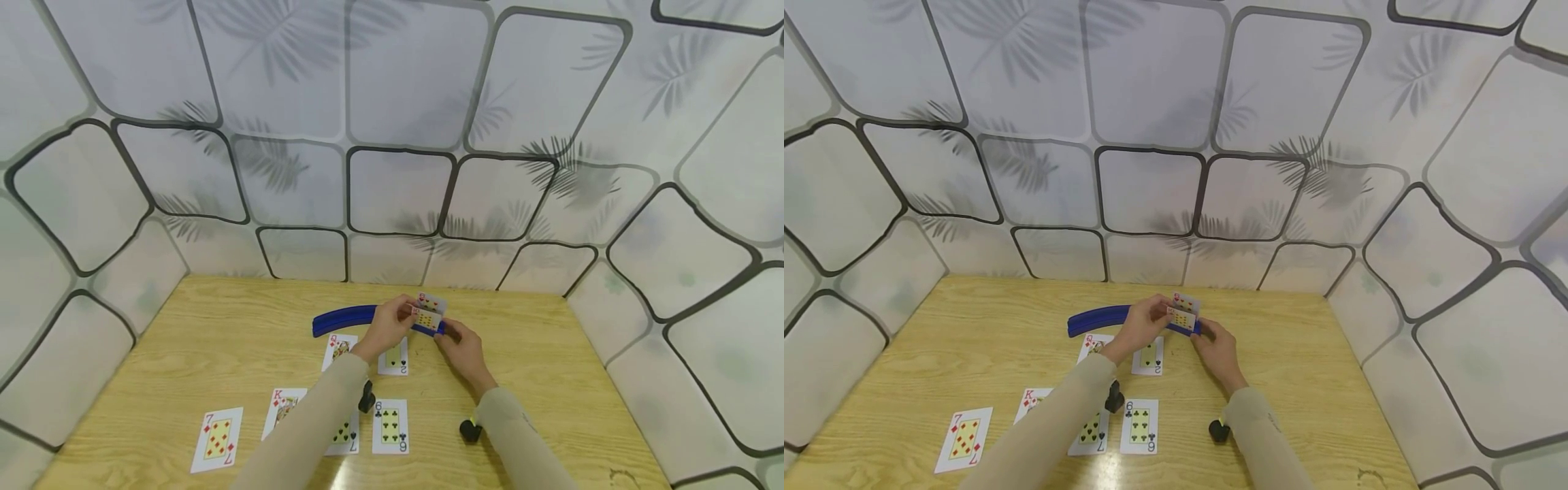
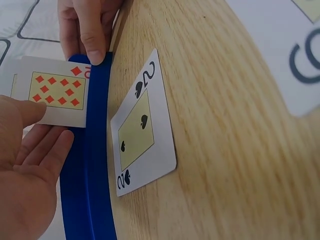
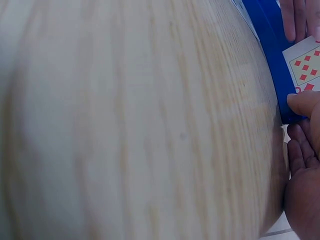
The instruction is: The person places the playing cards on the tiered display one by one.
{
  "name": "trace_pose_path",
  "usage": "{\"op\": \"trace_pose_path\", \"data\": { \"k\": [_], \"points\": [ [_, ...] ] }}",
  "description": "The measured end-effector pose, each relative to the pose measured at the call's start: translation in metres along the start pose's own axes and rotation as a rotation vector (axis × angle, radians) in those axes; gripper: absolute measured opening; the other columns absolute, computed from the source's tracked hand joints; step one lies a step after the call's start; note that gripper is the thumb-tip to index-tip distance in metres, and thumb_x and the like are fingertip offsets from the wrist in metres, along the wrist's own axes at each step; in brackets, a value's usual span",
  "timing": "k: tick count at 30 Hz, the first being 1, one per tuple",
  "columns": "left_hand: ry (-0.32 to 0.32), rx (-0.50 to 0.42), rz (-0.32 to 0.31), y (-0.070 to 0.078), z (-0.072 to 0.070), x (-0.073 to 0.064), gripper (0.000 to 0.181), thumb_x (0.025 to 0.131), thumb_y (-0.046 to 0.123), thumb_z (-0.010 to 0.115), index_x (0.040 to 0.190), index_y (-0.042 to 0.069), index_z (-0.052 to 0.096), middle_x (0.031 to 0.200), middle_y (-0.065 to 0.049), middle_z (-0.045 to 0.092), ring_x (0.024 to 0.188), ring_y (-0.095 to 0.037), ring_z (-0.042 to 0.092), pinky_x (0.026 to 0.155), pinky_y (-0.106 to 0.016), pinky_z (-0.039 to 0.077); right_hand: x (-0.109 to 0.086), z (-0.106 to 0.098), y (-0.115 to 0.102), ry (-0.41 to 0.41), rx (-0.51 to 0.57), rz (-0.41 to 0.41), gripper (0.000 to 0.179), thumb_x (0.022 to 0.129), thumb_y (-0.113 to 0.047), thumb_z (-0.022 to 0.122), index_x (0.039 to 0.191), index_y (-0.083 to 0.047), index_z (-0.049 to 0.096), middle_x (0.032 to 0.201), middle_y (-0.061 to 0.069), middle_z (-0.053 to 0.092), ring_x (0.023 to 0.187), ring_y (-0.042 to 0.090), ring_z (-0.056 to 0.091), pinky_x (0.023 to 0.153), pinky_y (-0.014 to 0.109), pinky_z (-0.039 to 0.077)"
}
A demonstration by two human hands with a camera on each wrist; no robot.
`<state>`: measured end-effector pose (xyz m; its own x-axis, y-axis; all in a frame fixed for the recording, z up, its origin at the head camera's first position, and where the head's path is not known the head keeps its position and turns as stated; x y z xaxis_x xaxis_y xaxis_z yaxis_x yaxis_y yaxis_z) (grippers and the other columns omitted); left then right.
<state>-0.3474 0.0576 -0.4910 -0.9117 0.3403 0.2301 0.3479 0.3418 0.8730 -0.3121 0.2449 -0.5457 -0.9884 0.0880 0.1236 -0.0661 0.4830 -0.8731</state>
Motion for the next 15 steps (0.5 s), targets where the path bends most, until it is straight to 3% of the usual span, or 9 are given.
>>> {"op": "trace_pose_path", "data": {
  "k": [8, 15],
  "points": [
    [-0.03, 0.005, -0.026, -0.0025, -0.0027, -0.0006, 0.026, 0.103, 0.011, 0.069, 0.129, 0.012, 0.068, 0.113, -0.009, 0.077, 0.103, -0.022, 0.075, 0.09, -0.036, 0.063, 0.0001, 0.0007, 0.0003, -0.003, 0.005, 0.001, 0.046, 0.099, -0.009, 0.072, 0.142, 0.002, 0.061, 0.139, 0.026, 0.067, 0.129, 0.041, 0.066, 0.111, 0.053, 0.053],
    [-0.045, 0.045, -0.011, -0.0004, -0.009, -0.0047, 0.031, 0.103, 0.015, 0.069, 0.134, 0.012, 0.065, 0.114, -0.009, 0.076, 0.105, -0.023, 0.075, 0.092, -0.036, 0.063, 0.0, 0.0009, 0.0014, 0.0, 0.013, 0.009, 0.045, 0.099, -0.009, 0.072, 0.142, 0.002, 0.062, 0.139, 0.025, 0.067, 0.128, 0.04, 0.066, 0.11, 0.053, 0.054]
  ]
}}
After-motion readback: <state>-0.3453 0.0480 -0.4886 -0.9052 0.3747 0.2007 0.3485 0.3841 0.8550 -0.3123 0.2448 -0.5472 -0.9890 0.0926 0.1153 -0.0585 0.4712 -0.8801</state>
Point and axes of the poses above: each hand's wrist, its own x-axis towards the middle knuckle, its own z-axis out of the palm, y = z × x, the point moved 7 cm from there along x, towards the middle knuckle
